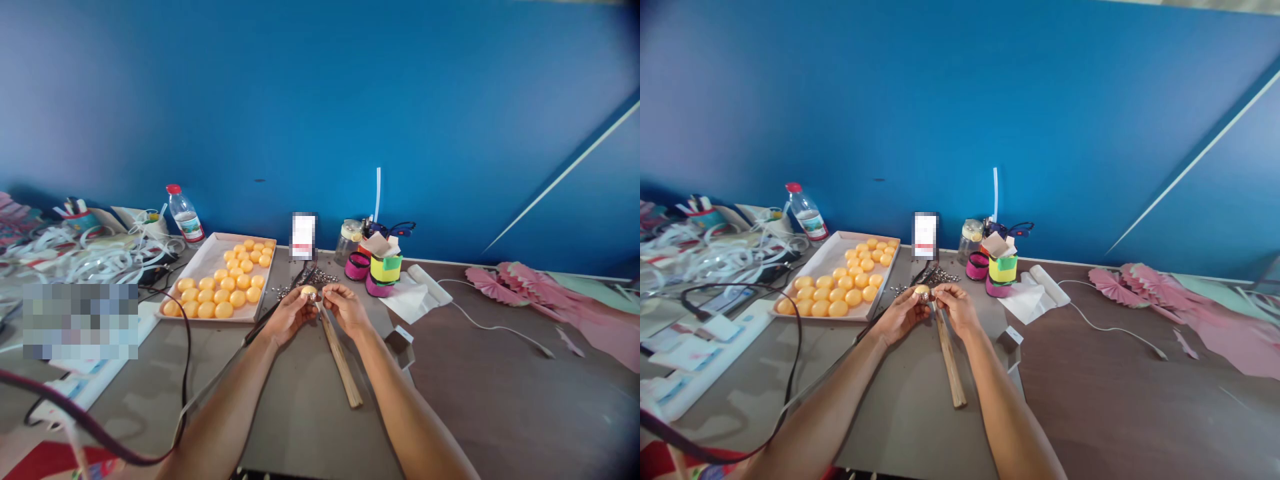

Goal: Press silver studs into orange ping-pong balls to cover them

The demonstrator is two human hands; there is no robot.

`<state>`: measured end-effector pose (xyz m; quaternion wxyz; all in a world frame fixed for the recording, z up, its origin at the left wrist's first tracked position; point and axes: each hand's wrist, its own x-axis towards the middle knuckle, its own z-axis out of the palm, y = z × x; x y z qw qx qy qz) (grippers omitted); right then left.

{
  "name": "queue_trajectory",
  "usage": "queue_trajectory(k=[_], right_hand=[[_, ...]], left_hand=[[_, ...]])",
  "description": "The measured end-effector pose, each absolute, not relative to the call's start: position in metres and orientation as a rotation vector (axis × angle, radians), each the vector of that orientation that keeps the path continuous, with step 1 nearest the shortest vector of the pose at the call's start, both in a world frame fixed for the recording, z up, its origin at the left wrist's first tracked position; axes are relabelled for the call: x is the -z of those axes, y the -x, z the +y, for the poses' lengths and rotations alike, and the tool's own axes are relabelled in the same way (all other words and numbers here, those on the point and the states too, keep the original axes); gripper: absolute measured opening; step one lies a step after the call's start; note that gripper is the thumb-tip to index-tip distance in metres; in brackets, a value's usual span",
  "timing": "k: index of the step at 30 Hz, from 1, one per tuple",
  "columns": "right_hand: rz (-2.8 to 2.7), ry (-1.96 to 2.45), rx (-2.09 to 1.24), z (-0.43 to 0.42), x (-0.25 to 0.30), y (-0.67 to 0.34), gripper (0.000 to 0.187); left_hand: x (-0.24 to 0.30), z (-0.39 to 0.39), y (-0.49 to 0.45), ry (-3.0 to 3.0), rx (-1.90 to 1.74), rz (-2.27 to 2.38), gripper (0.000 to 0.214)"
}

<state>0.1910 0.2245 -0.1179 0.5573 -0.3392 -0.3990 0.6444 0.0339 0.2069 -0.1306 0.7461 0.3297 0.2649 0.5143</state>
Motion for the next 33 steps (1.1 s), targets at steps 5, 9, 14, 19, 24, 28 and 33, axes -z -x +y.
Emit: queue_trajectory(k=[5, 9, 14, 19, 24, 28, 33], right_hand=[[-0.952, 0.872, -1.554, 0.2245, 0.1194, -0.1900, 0.022], [-0.986, 0.895, -1.617, 0.2232, 0.1199, -0.1900, 0.024], [-1.030, 0.898, -1.648, 0.2230, 0.1214, -0.1929, 0.025], [-1.049, 0.961, -1.693, 0.2237, 0.1244, -0.1952, 0.029], [-1.033, 0.979, -1.697, 0.2232, 0.1250, -0.1935, 0.033], [-1.024, 0.977, -1.740, 0.2228, 0.1237, -0.1941, 0.035], [-1.056, 0.982, -1.792, 0.2228, 0.1226, -0.1976, 0.031]], left_hand=[[0.1321, 0.2068, -0.0350, -0.751, -1.114, 0.600, 0.034], [0.1310, 0.2063, -0.0362, -0.773, -1.118, 0.618, 0.037], [0.1317, 0.2065, -0.0373, -0.821, -1.121, 0.667, 0.040], [0.1320, 0.2066, -0.0393, -0.893, -1.128, 0.745, 0.042], [0.1277, 0.2051, -0.0406, -0.898, -1.143, 0.776, 0.042], [0.1298, 0.2060, -0.0404, -0.936, -1.146, 0.797, 0.041], [0.1362, 0.2083, -0.0403, -0.978, -1.131, 0.804, 0.044]])
